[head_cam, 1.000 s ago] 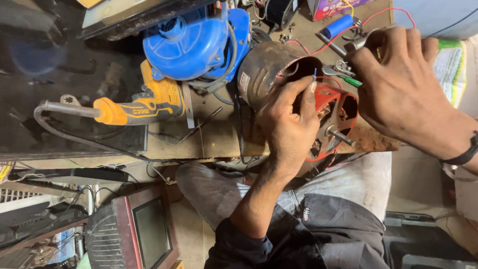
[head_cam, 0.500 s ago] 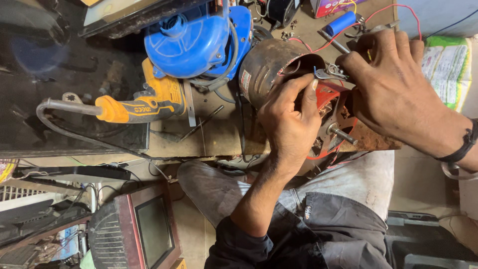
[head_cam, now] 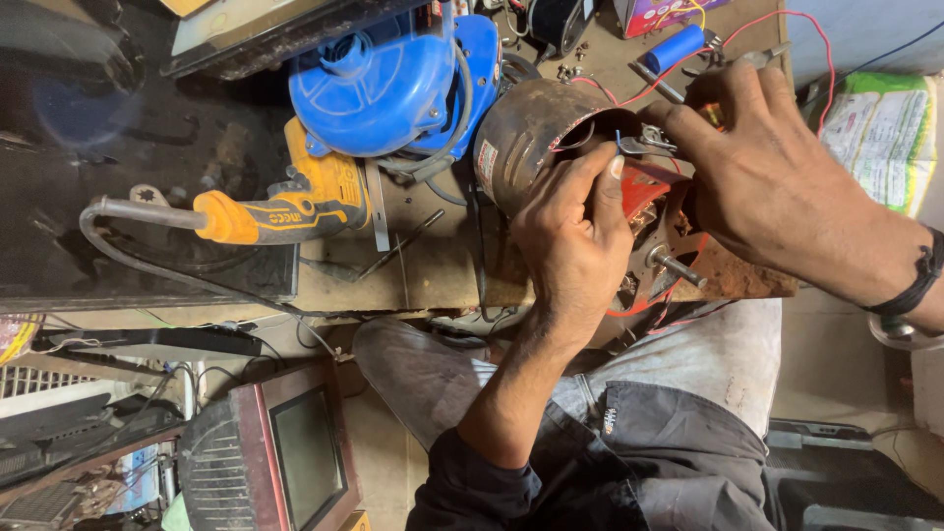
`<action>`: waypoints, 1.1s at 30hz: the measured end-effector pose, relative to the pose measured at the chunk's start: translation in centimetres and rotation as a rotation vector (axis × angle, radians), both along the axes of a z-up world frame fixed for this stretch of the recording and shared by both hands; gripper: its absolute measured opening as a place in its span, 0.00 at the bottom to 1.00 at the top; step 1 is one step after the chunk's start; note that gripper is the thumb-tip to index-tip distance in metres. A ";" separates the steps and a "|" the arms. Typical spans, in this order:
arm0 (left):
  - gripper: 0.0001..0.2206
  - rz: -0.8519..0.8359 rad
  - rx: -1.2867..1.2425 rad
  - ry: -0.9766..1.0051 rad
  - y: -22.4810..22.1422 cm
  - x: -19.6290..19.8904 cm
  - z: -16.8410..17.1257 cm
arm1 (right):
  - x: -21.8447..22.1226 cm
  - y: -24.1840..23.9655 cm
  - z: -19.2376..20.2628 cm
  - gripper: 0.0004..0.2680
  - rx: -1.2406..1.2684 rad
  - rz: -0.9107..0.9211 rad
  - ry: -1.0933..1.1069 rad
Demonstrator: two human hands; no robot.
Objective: The person is repairing an electric motor. They connect wires to the motor's internal components, use a soldering iron to secure connections, and reassemble the motor housing.
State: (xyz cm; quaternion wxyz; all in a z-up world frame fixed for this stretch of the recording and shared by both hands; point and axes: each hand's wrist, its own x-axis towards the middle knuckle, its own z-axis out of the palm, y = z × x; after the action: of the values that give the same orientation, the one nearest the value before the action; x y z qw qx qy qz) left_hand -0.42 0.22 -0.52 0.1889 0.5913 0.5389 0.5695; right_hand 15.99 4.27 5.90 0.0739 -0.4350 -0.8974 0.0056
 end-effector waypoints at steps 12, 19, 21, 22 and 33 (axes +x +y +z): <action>0.07 0.016 -0.062 -0.023 -0.1 0.0 0.3 | -0.5 0.1 -0.1 0.17 0.047 0.027 0.103; 0.07 0.002 -0.109 -0.023 0.0 0.0 0.1 | 0.2 0.7 -0.6 0.19 0.109 0.005 -0.057; 0.07 -0.006 -0.089 -0.030 0.1 -0.1 0.0 | 0.3 0.8 -0.9 0.22 0.091 0.012 -0.012; 0.07 -0.012 -0.065 -0.034 0.3 -0.2 -0.1 | 0.3 0.9 -0.9 0.20 0.070 0.017 0.020; 0.07 0.004 -0.054 -0.031 -0.5 -1.2 -0.2 | 3.1 3.6 -1.2 0.16 0.064 -0.097 0.049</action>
State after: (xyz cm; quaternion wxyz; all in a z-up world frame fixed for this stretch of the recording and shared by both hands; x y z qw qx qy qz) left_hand -1.64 -0.27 -0.74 0.2118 0.5758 0.5523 0.5644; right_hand 19.09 7.91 4.71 0.1098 -0.4752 -0.8729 -0.0162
